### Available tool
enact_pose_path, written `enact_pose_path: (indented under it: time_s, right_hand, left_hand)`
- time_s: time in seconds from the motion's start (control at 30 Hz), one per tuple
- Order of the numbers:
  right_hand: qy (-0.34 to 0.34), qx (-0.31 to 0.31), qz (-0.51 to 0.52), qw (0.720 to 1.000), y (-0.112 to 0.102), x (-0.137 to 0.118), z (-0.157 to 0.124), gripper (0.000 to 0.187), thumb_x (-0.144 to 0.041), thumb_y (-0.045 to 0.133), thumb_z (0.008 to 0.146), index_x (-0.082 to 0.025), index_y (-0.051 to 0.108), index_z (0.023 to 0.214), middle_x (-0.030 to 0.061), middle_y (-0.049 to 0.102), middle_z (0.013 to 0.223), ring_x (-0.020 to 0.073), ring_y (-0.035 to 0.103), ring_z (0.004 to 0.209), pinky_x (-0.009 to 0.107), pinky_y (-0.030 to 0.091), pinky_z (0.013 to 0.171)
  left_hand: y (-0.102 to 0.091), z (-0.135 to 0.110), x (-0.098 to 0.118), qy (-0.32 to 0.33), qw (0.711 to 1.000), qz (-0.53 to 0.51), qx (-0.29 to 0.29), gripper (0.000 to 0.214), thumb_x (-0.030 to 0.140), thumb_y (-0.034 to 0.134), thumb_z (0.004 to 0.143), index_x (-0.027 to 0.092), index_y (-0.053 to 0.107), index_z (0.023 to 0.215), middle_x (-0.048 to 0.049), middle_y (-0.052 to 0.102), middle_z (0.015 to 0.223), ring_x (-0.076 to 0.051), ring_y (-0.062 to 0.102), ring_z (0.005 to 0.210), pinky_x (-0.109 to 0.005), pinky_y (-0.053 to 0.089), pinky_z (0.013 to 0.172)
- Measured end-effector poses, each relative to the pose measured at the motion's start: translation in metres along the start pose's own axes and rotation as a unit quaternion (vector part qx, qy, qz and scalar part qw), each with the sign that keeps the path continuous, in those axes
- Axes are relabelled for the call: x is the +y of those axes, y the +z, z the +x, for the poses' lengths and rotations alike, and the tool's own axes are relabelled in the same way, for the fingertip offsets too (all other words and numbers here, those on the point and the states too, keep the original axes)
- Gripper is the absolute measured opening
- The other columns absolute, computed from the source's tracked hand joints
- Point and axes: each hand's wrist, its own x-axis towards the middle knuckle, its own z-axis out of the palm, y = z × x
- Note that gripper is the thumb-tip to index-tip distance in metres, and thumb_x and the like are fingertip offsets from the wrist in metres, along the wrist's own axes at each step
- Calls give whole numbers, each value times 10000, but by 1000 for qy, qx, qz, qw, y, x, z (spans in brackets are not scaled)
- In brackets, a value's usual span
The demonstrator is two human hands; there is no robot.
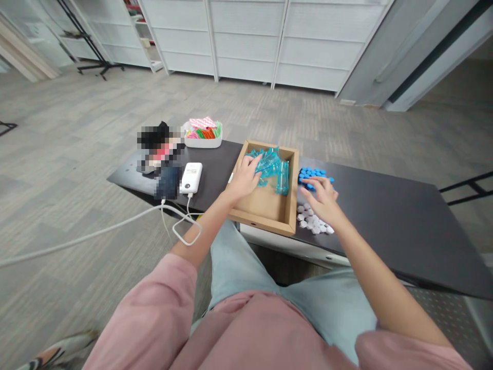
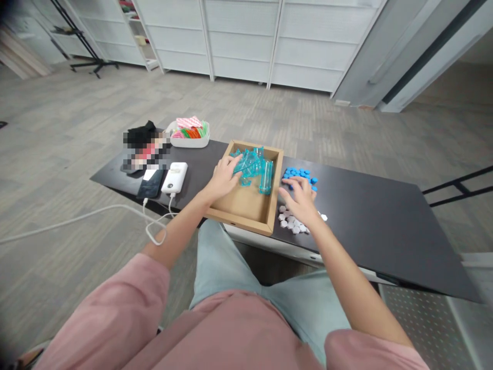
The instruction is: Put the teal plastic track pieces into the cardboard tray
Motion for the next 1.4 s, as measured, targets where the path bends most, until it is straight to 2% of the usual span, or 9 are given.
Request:
enact_pose_path:
  time_s: [0.17, 0.23, 0.4, 0.63, 0.8, 0.97, 1.1, 1.23, 1.4]
  right_hand:
    - [86, 49, 24, 995, -47, 44, -63, 243, -778, 637, 957, -710, 801, 1124, 101, 758, 1414, 509, 676, 1479, 878, 402, 1305]
    - [125, 64, 22, 990, -57, 58, -82, 261, -787, 631, 937, -685, 812, 1095, 86, 764, 1382, 521, 722, 1402, 894, 401, 1314]
    - [159, 81, 37, 983, -65, 79, -112, 480, -817, 637, 902, -456, 853, 1134, 161, 767, 1384, 567, 748, 1302, 938, 375, 1306]
    - [153, 88, 29, 984, -64, 88, -131, 445, -801, 654, 918, -478, 828, 1169, 161, 770, 1402, 533, 739, 1301, 897, 418, 1288]
    - [138, 85, -13, 987, -65, 95, -148, 554, -798, 648, 919, -502, 813, 1359, 152, 759, 1508, 522, 661, 1506, 842, 457, 1319]
    - [84, 28, -69, 994, -46, 81, -143, 853, -852, 733, 894, -540, 656, 1684, 49, 625, 1785, 491, 527, 1689, 789, 431, 1388]
    - [22, -11, -129, 991, -11, 54, -113, 1010, -897, 810, 850, -573, 563, 1774, -74, 526, 1879, 492, 354, 1804, 785, 320, 1463]
    - [-55, -53, -167, 983, 20, 27, -87, 887, -751, 794, 989, -429, 601, 1793, 31, 528, 1890, 480, 359, 1805, 768, 232, 1493]
    - [-112, -80, -173, 975, 34, 16, -74, 583, -480, 616, 1178, -281, 698, 1720, 165, 599, 1829, 451, 490, 1724, 757, 269, 1444]
  left_hand:
    - [-10, 19, 4, -6, 995, 97, -27, 729, 69, 648, 1002, 289, 680, 1696, -178, 583, 1723, -386, 460, 1630, -641, 301, 1385]
    - [-9, 14, 4, -14, 993, 112, -34, 668, 104, 675, 1015, 277, 712, 1659, -190, 597, 1717, -400, 474, 1611, -640, 344, 1346]
    - [-6, -3, 3, -24, 988, 148, -25, 579, 186, 707, 1066, 286, 737, 1636, -172, 602, 1725, -397, 492, 1597, -592, 374, 1315]
    - [-15, -16, 10, -10, 988, 156, -13, 627, 222, 731, 1074, 252, 676, 1698, -200, 601, 1702, -409, 539, 1565, -571, 428, 1283]
    - [-12, -57, 24, 38, 995, 88, -21, 446, 377, 660, 1133, 267, 749, 1557, -163, 705, 1517, -374, 643, 1464, -533, 518, 1238]
    - [-9, -116, 32, 57, 995, 47, -64, 393, 535, 667, 1111, 383, 784, 1454, -117, 759, 1423, -375, 696, 1391, -542, 566, 1180]
    - [-6, -138, 33, 55, 991, 74, -96, 392, 599, 686, 1083, 368, 816, 1372, -130, 796, 1346, -418, 722, 1320, -594, 562, 1124]
    - [-4, -138, 34, 56, 986, 112, -109, 386, 609, 631, 1105, 367, 824, 1337, -130, 817, 1327, -431, 731, 1290, -604, 535, 1103]
    - [-5, -136, 37, 49, 984, 128, -112, 391, 600, 591, 1120, 372, 831, 1329, -126, 835, 1331, -430, 724, 1286, -597, 515, 1080]
